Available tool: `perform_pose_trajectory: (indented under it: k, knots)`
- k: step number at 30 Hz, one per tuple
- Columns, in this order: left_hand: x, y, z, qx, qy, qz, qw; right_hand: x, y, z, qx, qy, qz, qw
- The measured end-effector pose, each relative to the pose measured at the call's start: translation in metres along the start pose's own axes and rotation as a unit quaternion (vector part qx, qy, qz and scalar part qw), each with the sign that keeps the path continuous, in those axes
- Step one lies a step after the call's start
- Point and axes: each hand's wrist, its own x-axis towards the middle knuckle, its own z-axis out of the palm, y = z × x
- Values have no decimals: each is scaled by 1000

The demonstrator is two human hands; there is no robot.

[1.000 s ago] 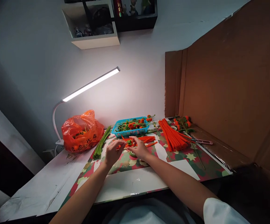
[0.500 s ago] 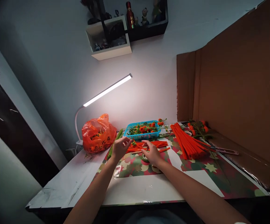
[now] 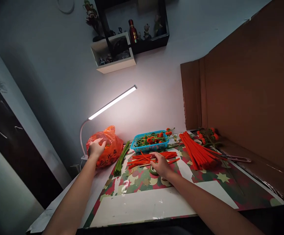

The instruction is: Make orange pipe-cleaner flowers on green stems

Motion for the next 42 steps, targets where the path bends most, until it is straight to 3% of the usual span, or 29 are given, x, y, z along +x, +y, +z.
perform_pose_trajectory:
  k: [4,6,9,11,12,15,17,21,25,29,33,42]
  knots:
    - [-23,28,3,-5,93,147,985,7,6,-8,-91,17,11,996]
    - [-42,50,15,-19,76,199,977,11,9,-15,-154,16,23,988]
    - [-77,79,50,-32,-49,292,955,14,11,-25,-234,-10,53,971]
    - [-100,90,76,-15,-209,390,897,15,11,-30,-273,-32,68,959]
    - [-109,92,87,-5,-257,411,875,15,11,-31,-288,-40,72,954]
    - [-126,88,108,17,-319,391,863,15,13,-31,-307,-58,77,947]
    - [-129,84,113,28,-323,369,871,15,13,-29,-299,-62,60,950]
    - [-127,80,112,44,-300,348,887,13,8,-27,-258,-47,10,965]
    - [-128,81,113,38,-272,342,898,13,5,-26,-231,7,9,973]
    - [-132,81,115,33,-280,306,909,13,7,-26,-202,36,15,979]
    - [-135,82,115,48,-285,264,920,11,8,-24,-184,34,23,982]
    - [-138,82,116,61,-315,252,913,8,12,-17,-182,10,50,982]
